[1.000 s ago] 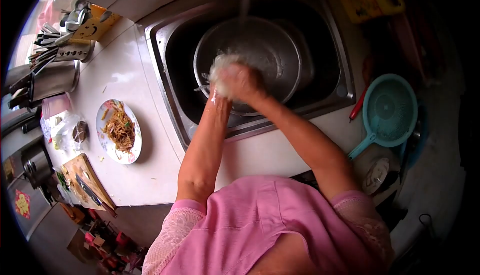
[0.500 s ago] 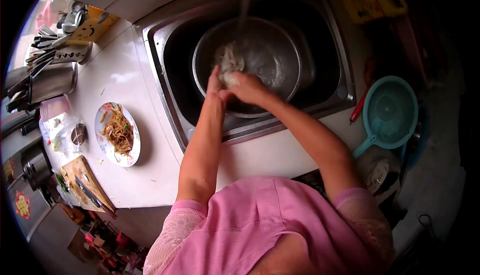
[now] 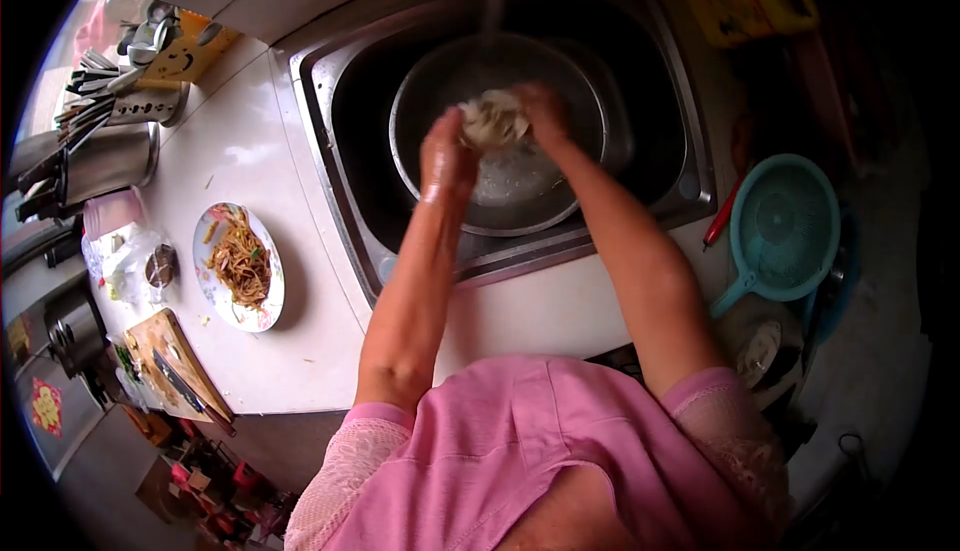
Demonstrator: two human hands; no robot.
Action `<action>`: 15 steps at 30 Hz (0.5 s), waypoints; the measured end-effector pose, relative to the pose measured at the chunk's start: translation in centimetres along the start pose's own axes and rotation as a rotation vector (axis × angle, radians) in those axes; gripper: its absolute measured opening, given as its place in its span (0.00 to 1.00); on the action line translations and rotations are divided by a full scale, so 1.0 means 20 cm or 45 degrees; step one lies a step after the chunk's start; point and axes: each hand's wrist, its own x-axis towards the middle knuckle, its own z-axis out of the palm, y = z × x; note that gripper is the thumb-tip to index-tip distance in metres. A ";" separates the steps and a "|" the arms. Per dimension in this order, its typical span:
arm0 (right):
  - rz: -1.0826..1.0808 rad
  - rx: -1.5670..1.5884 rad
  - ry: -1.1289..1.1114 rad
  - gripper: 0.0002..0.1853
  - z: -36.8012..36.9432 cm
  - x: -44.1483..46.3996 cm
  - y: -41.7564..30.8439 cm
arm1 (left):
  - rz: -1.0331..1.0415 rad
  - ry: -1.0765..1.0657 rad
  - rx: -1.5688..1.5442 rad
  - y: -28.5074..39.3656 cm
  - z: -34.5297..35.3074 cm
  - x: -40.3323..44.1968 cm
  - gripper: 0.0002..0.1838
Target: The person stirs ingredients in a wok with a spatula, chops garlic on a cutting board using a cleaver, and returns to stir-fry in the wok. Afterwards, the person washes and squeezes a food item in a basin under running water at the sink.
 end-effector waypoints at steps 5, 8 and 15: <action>0.181 -0.642 0.058 0.18 0.13 -0.17 0.17 | -0.422 0.568 0.144 0.02 -0.13 0.02 0.37; 0.125 -0.363 -0.680 0.23 0.12 -0.27 -0.08 | -0.712 0.136 -0.261 -0.12 -0.23 0.09 0.29; -0.184 -0.023 -0.540 0.19 -0.17 -0.49 -0.75 | -0.240 0.258 -0.346 -0.06 -0.15 0.04 0.20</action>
